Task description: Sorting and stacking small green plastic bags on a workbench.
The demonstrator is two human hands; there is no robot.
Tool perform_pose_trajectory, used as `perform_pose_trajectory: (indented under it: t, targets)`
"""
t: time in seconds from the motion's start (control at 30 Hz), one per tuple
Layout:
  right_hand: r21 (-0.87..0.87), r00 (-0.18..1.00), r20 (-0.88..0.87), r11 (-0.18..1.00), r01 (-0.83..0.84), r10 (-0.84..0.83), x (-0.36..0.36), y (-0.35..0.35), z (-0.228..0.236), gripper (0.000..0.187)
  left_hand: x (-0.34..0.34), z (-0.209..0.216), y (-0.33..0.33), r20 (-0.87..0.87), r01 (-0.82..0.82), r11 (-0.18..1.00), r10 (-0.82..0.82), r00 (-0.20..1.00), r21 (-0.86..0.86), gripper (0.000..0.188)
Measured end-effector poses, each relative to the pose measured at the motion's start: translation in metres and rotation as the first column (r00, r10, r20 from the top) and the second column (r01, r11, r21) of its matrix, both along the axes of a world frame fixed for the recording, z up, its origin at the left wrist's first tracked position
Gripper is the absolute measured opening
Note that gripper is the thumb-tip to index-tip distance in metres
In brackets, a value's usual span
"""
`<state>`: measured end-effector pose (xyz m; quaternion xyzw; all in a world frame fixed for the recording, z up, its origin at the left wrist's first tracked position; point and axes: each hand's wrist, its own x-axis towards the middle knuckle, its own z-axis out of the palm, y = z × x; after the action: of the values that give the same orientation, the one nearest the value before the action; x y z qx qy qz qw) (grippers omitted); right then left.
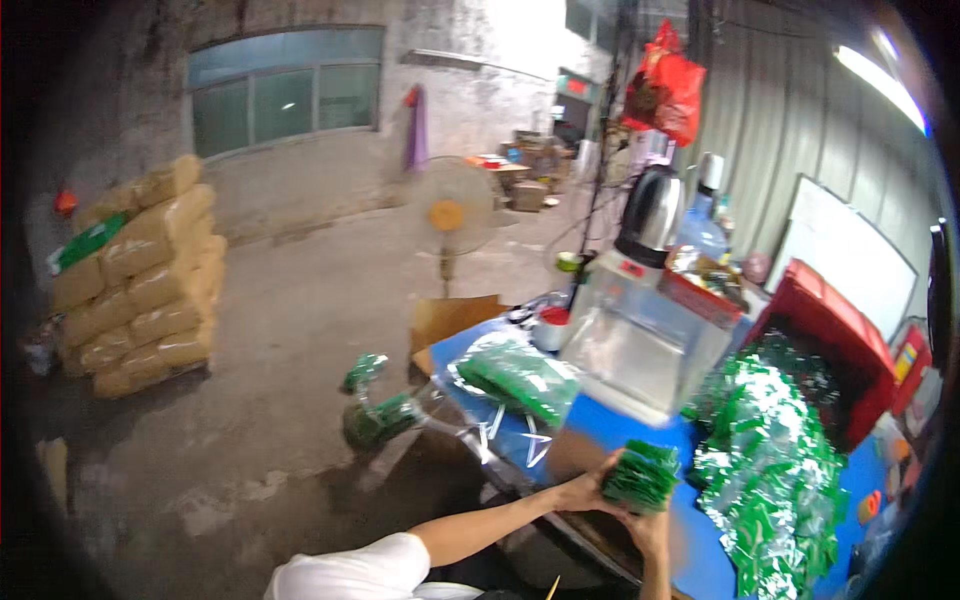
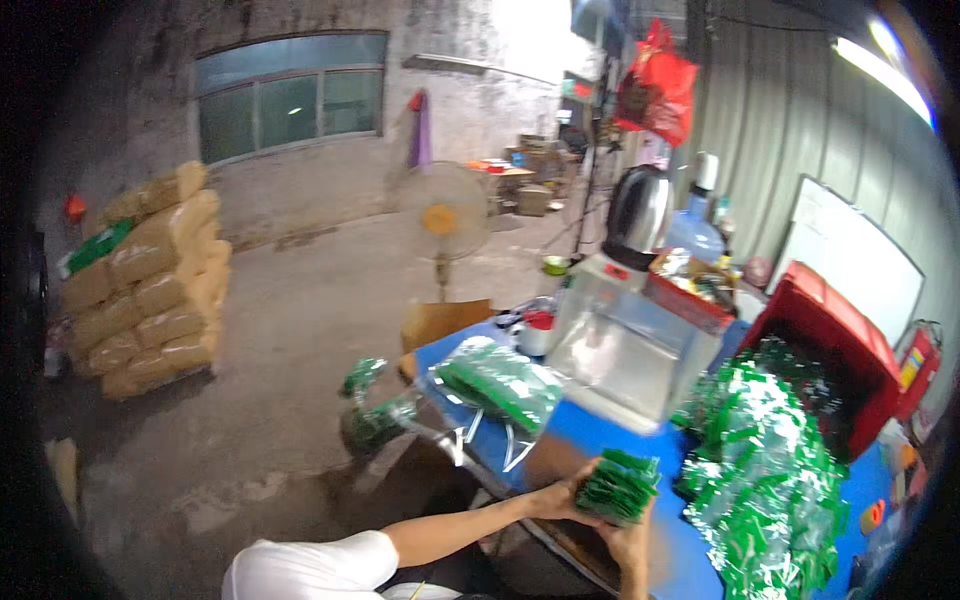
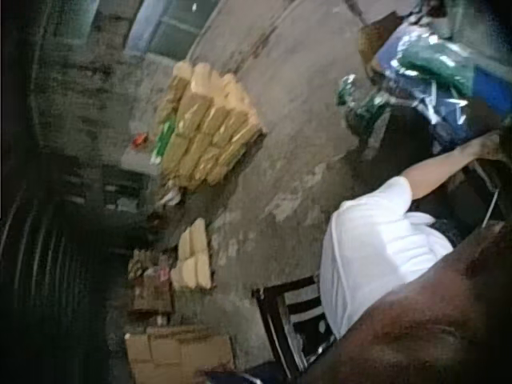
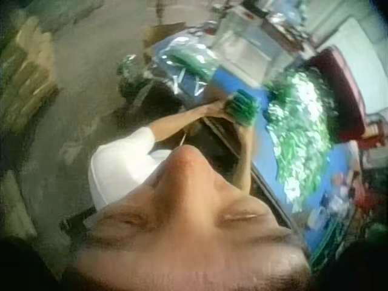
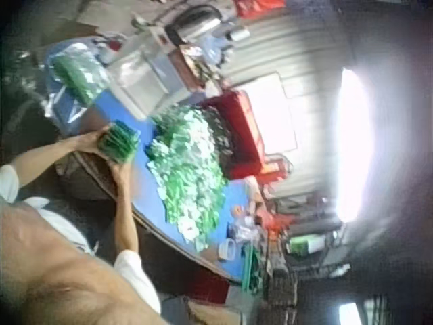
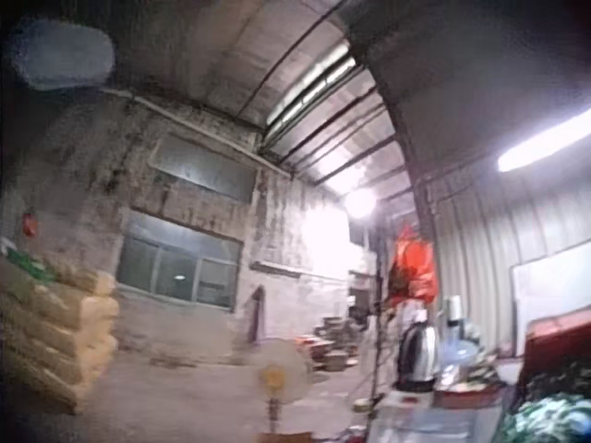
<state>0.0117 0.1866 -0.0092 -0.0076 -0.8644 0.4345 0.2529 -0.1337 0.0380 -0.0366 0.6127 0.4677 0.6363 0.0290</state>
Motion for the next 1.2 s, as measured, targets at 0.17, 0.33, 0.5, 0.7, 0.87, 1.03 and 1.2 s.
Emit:
perform_pose_trajectory:
  t: [0.17,0.33,0.5,0.7,0.87,1.03,1.2]
  targets:
    - [-0.298,0.999,0.016,0.954,0.034,-0.03,0.009,-0.028,0.042,0.078,0.01,0.043,-0.006,0.348,0.17,0.923,-0.042,0.937,-0.345,0.114]
    - [0.062,0.998,0.009,0.996,0.058,-0.059,-0.003,-0.029,0.063,0.061,0.015,0.062,0.002,0.328,0.04,0.999,-0.037,0.944,-0.002,0.109]
    - [0.079,0.994,0.108,0.997,0.02,-0.029,-0.001,-0.036,0.07,0.063,0.009,0.044,0.005,0.311,-0.099,0.995,0.1,0.945,-0.017,0.109]
    - [0.117,0.971,0.21,0.989,0.089,-0.113,0.001,-0.037,0.064,0.062,0.014,0.023,0.003,0.228,-0.151,0.975,0.187,0.956,-0.166,0.12]
    - [0.1,0.94,0.264,0.975,0.198,-0.218,0.009,-0.043,0.057,0.061,0.016,0.028,-0.007,0.263,-0.044,0.986,0.086,0.961,-0.163,0.12]
    - [0.052,0.903,0.343,0.965,0.258,-0.259,0.026,-0.048,0.044,0.06,0.017,0.022,-0.01,0.3,-0.032,0.987,0.078,0.951,-0.155,0.122]
    - [0.126,0.742,0.564,0.926,0.357,-0.363,0.035,-0.041,0.047,0.041,0.011,0.024,-0.012,0.343,0.12,0.987,-0.078,0.936,-0.104,0.115]
